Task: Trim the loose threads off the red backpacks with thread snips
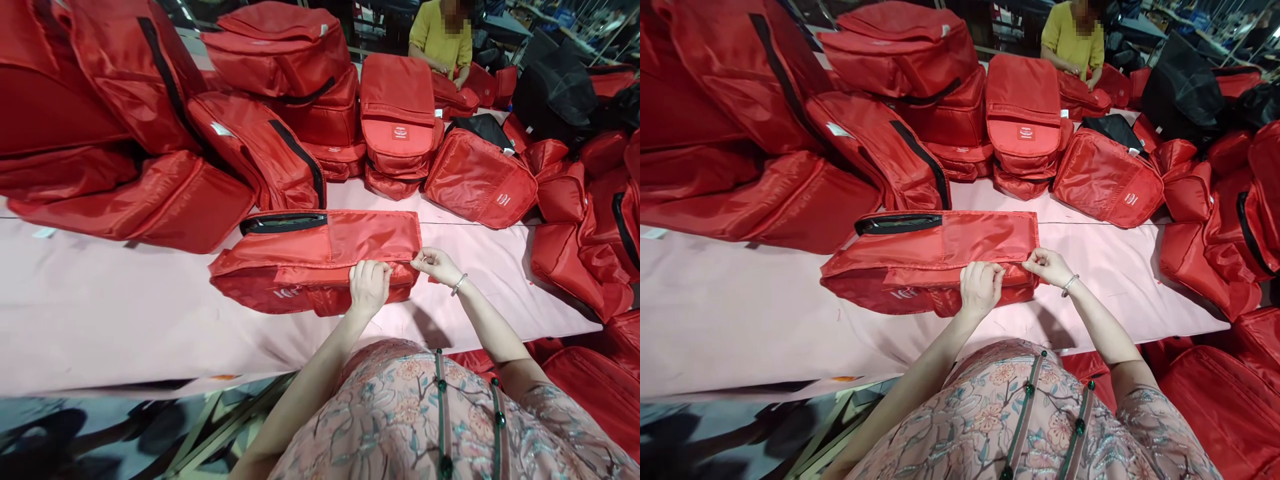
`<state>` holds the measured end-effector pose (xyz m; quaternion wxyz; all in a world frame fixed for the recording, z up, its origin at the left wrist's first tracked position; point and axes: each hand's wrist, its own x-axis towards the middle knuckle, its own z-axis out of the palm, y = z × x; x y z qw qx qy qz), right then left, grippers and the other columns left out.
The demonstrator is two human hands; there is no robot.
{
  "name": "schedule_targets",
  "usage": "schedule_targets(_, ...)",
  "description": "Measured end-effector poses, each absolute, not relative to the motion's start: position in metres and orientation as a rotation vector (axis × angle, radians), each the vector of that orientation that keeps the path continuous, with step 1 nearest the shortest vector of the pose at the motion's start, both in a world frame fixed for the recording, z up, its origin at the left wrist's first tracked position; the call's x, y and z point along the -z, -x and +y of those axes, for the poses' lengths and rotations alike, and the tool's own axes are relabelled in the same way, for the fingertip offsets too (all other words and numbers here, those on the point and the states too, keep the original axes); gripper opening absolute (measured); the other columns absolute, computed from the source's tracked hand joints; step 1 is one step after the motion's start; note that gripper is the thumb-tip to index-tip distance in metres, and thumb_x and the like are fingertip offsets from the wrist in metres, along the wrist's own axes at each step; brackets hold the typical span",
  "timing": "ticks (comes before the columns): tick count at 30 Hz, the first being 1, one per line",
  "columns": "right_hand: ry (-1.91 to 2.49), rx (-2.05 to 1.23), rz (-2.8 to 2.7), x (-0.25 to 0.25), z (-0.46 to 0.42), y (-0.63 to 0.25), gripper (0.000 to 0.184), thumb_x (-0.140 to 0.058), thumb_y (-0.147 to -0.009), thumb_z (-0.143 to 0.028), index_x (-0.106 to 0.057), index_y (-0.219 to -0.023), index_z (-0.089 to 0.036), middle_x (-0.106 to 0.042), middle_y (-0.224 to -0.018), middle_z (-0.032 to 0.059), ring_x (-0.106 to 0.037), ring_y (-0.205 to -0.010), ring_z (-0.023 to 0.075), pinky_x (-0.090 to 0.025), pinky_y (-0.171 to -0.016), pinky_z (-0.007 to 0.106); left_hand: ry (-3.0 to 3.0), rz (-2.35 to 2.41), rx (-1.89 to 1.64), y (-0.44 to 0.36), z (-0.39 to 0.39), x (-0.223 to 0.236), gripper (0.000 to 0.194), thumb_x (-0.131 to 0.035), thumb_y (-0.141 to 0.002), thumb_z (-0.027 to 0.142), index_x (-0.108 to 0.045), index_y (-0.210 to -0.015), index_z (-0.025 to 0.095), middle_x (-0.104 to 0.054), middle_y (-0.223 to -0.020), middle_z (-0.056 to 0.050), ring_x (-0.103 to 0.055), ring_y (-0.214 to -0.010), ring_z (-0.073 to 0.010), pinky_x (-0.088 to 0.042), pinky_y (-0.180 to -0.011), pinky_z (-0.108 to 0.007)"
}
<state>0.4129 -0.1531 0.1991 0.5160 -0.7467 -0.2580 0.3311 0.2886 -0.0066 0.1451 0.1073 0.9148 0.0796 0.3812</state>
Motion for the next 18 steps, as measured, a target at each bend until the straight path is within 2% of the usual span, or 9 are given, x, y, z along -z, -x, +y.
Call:
schedule_targets(8, 1.695, -0.807, -0.659, -0.196, -0.153, -0.417, 0.045, -0.072, -0.058, -0.057, -0.053, -0.064, -0.017, -0.044, -0.051, -0.0060, -0.035, -0.044, 0.0047, -0.025, -0.040, 0.018, -2.637, 0.239, -1.080, -0.287, -0.006, -0.143, 0.016, -0.046, -0.088, 0.027, -0.054, -0.077, 0.019, -0.059, -0.073, -0.007, -0.048, -0.071, -0.0202, -0.031, -0.068, -0.034)
schedule_targets(12, 1.623, -0.740, -0.564, -0.191, -0.155, -0.421, 0.048, -0.064, -0.063, -0.064, -0.053, -0.069, -0.018, -0.037, -0.047, -0.0083, -0.031, -0.041, 0.0049, -0.025, -0.040, 0.019, -2.526, 0.124, -1.039, -0.282, -0.001, -0.140, 0.020, -0.043, -0.089, 0.030, -0.052, -0.074, 0.020, -0.060, -0.072, -0.006, -0.050, -0.071, -0.0186, -0.034, -0.069, -0.033)
schedule_targets(15, 1.577, -0.597, -0.482, -0.184, -0.153, -0.423, 0.050, -0.055, -0.070, -0.067, -0.056, -0.077, -0.018, -0.039, -0.050, -0.0073, -0.036, -0.044, 0.0062, -0.031, -0.043, 0.020, -2.441, 0.048, -0.987, -0.277, 0.004, -0.143, 0.025, -0.039, -0.090, 0.031, -0.052, -0.073, 0.020, -0.060, -0.072, -0.006, -0.052, -0.072, -0.0175, -0.036, -0.070, -0.033)
schedule_targets(18, 1.638, -0.525, -0.448, -0.172, -0.148, -0.422, 0.051, -0.065, -0.061, -0.064, -0.057, -0.081, -0.017, -0.049, -0.057, -0.0048, -0.045, -0.051, 0.0079, -0.039, -0.049, 0.021, -2.383, -0.051, -0.889, -0.272, 0.008, -0.152, 0.033, -0.033, -0.092, 0.031, -0.051, -0.066, 0.020, -0.060, -0.069, -0.004, -0.052, -0.068, -0.0157, -0.037, -0.070, -0.033)
